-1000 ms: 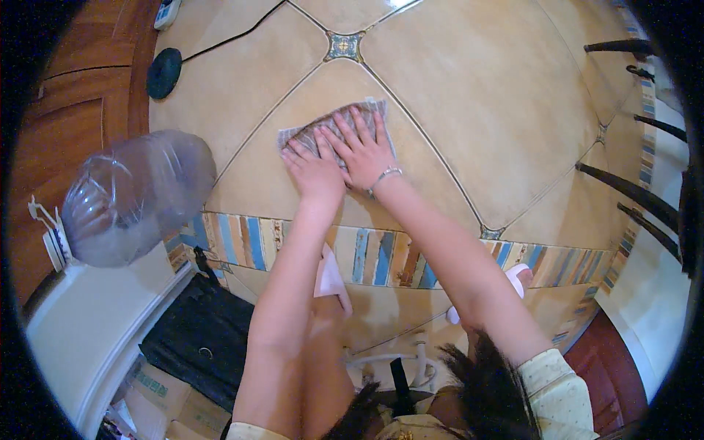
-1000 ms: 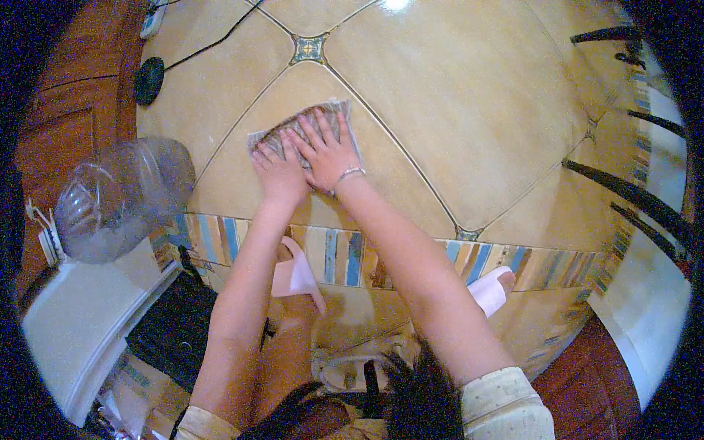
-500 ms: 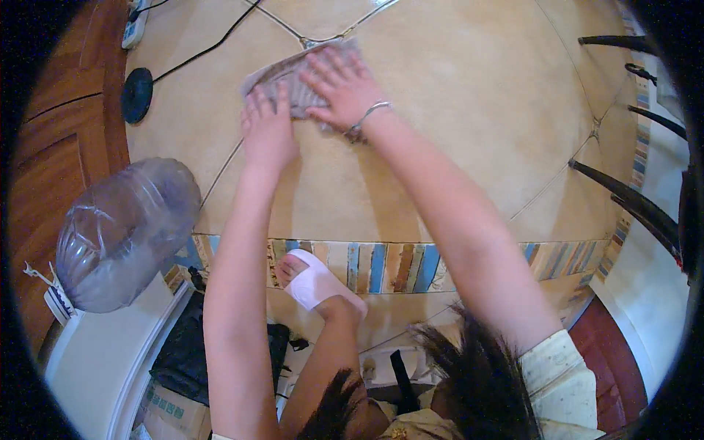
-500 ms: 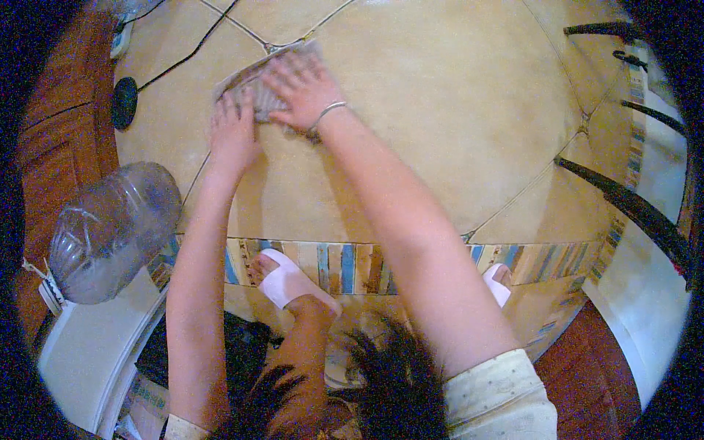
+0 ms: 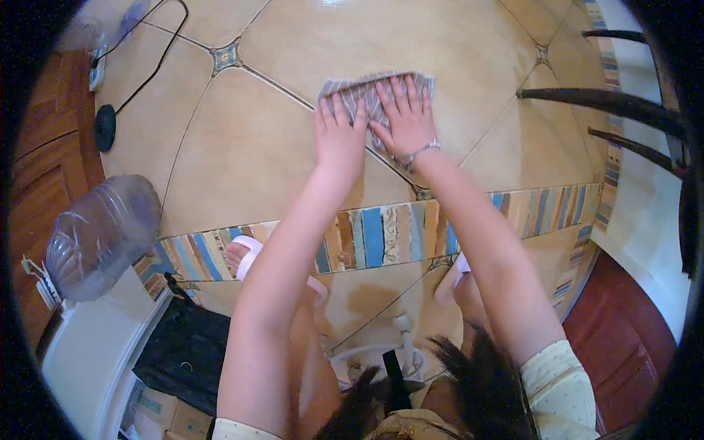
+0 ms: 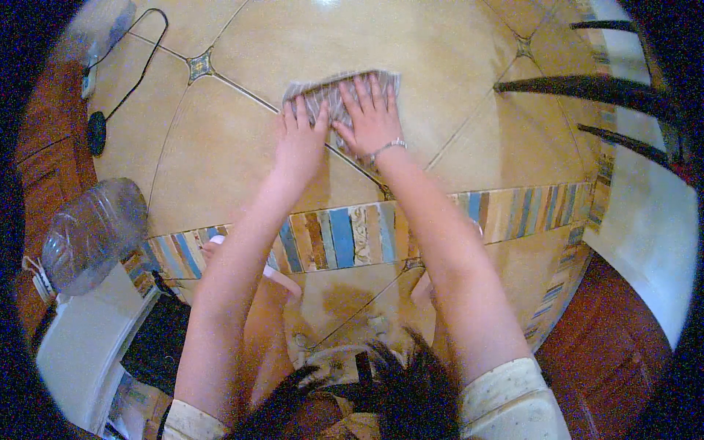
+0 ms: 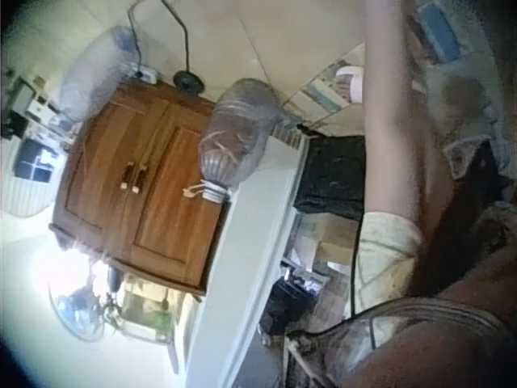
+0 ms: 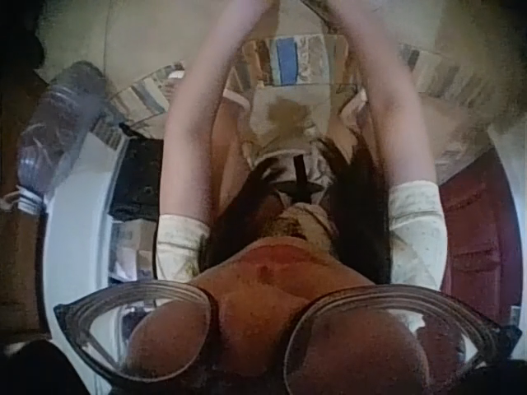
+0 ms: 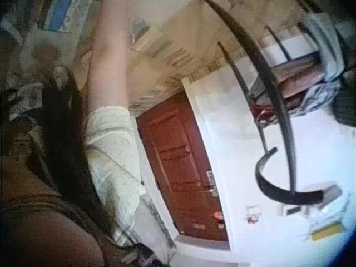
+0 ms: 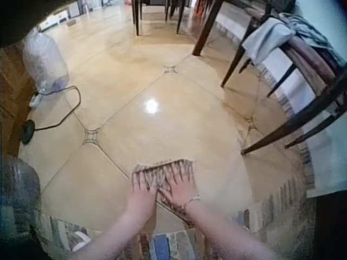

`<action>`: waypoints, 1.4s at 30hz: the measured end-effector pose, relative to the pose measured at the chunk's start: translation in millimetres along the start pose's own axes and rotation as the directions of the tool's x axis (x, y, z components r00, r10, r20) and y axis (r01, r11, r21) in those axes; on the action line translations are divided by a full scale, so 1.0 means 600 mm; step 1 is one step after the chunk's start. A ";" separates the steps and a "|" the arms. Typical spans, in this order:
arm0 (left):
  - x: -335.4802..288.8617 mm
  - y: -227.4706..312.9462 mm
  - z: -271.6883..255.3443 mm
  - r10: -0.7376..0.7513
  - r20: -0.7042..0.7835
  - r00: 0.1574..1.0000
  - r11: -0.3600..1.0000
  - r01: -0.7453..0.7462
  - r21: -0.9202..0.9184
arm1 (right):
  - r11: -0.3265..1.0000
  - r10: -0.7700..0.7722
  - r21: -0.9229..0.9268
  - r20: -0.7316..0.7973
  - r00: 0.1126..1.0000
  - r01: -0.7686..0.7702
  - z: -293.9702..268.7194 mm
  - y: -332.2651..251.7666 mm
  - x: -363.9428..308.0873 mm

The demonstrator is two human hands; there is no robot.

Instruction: Cleaning the tiled floor using a handheld rag.

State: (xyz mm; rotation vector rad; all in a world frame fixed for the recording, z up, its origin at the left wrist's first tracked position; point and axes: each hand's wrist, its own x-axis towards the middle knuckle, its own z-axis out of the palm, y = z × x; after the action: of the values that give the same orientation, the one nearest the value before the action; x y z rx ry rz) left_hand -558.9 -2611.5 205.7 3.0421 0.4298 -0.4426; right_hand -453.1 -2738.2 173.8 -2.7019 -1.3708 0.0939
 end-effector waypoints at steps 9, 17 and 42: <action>-0.205 0.133 0.058 0.091 0.014 0.996 0.990 -0.092 0.107 | 0.997 0.028 0.074 0.085 0.996 -0.034 -0.008 -0.033 -0.253; -0.274 0.201 0.071 0.119 0.131 0.984 0.963 -0.147 0.228 | 0.996 0.024 0.088 0.127 0.992 -0.035 -0.015 -0.041 -0.368; -0.068 0.305 0.031 0.217 -0.054 0.975 0.969 -0.208 0.135 | 0.975 0.205 0.066 0.089 0.975 -0.211 -0.040 0.165 -0.295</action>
State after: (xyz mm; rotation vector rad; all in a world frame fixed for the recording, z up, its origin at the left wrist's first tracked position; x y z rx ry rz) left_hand -550.7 -2799.4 199.1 3.1875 0.0763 -0.3690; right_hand -475.6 -2940.9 186.1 -2.7970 -1.0735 0.2707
